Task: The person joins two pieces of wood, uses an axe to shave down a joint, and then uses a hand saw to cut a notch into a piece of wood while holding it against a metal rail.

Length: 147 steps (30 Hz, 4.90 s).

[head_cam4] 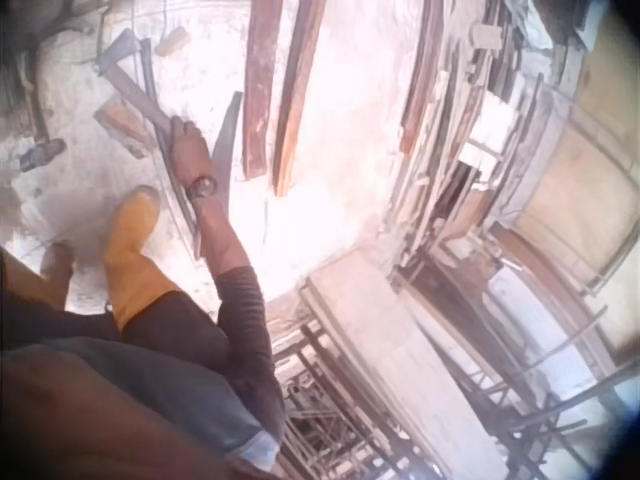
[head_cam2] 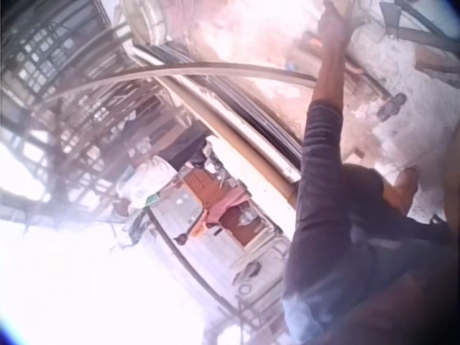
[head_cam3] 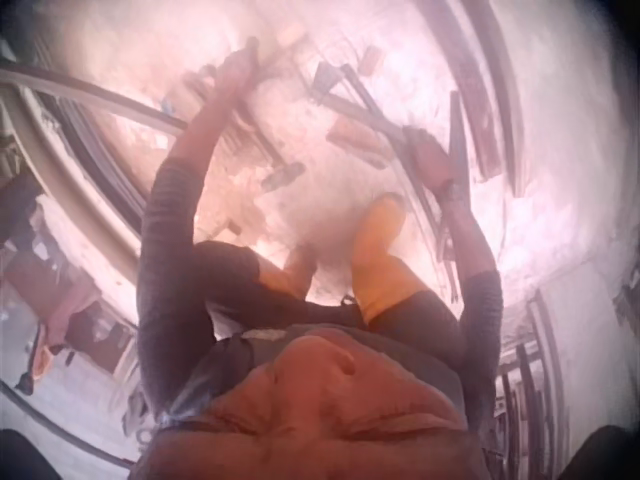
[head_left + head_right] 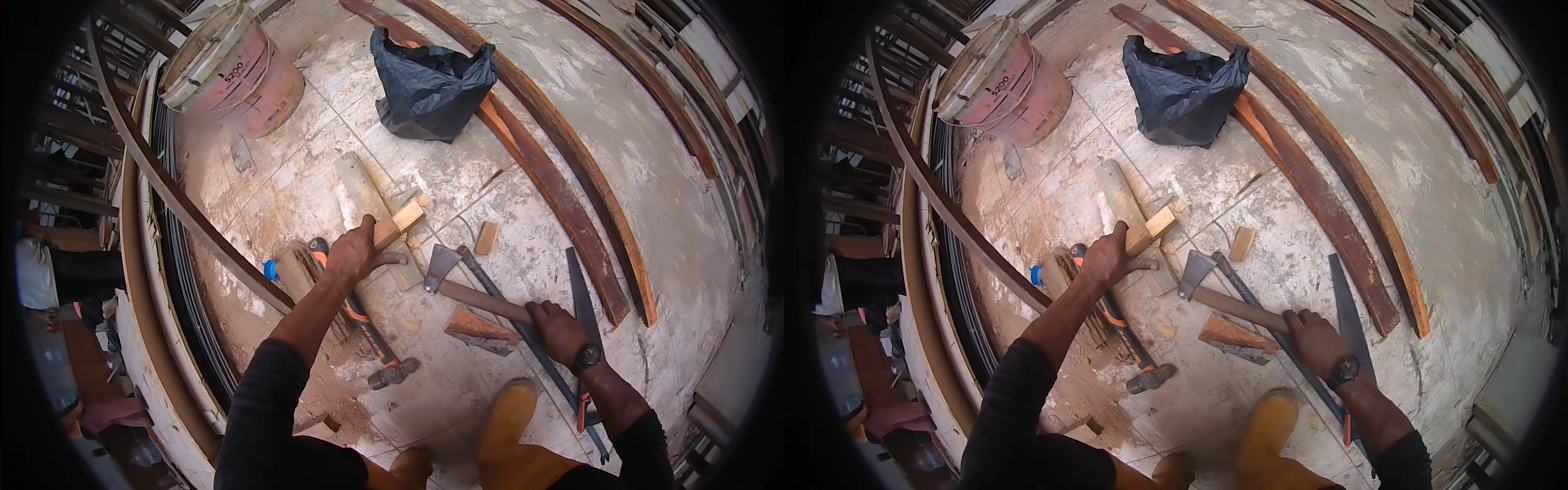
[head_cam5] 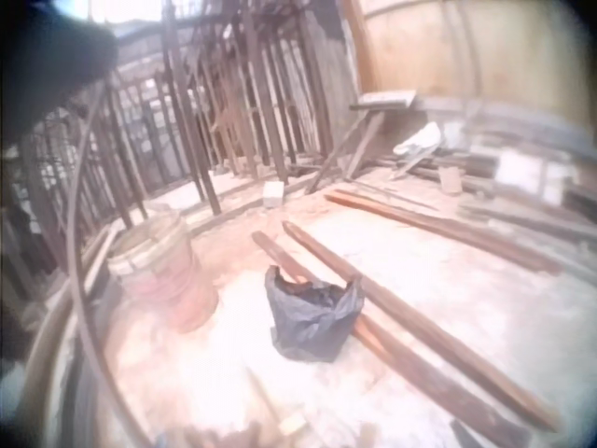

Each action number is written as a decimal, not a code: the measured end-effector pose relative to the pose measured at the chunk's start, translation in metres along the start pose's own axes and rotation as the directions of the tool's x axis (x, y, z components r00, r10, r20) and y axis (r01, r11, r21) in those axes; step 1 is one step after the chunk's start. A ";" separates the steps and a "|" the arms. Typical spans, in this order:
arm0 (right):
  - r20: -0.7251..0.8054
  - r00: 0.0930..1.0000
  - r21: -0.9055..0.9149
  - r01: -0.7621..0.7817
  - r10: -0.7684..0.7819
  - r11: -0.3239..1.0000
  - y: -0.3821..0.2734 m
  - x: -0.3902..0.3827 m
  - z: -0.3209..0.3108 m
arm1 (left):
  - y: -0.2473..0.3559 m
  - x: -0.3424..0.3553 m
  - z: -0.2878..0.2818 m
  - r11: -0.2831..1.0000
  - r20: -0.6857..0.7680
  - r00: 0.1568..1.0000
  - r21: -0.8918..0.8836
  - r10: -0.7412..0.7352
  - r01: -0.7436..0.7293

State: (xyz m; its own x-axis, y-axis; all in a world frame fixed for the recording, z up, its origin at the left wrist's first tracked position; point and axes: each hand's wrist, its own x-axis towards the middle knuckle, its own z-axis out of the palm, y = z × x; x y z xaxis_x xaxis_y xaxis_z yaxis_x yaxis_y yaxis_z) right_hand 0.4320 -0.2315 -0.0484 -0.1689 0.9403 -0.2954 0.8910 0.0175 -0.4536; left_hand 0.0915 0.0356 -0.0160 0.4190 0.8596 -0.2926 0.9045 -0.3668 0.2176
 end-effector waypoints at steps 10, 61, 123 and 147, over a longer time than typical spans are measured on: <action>0.069 0.993 0.726 -0.119 0.100 0.677 -0.034 0.036 -0.029 | -0.043 0.060 -0.015 0.985 0.098 0.990 -0.126 -0.103 0.115; -0.070 0.936 0.980 0.001 0.345 0.197 -0.115 0.230 -0.038 | -0.094 0.078 0.005 0.995 0.110 0.993 -0.084 -0.035 0.044; 0.174 0.958 0.946 -0.227 0.227 0.232 -0.136 0.213 -0.109 | -0.088 0.043 -0.053 0.994 0.175 0.984 -0.107 -0.020 0.039; 0.017 0.988 0.810 -0.102 0.151 0.577 -0.111 0.209 -0.015 | -0.085 0.053 -0.040 0.995 0.189 0.981 -0.078 -0.041 0.056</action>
State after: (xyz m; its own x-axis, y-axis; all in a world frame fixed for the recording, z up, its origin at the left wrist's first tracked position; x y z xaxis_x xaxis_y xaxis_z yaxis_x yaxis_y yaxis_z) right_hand 0.3038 -0.0324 -0.0473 -0.0392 0.9262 -0.3749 0.1899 -0.3614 -0.9129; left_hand 0.0338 0.1264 -0.0127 0.3892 0.7910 -0.4720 0.9177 -0.2889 0.2725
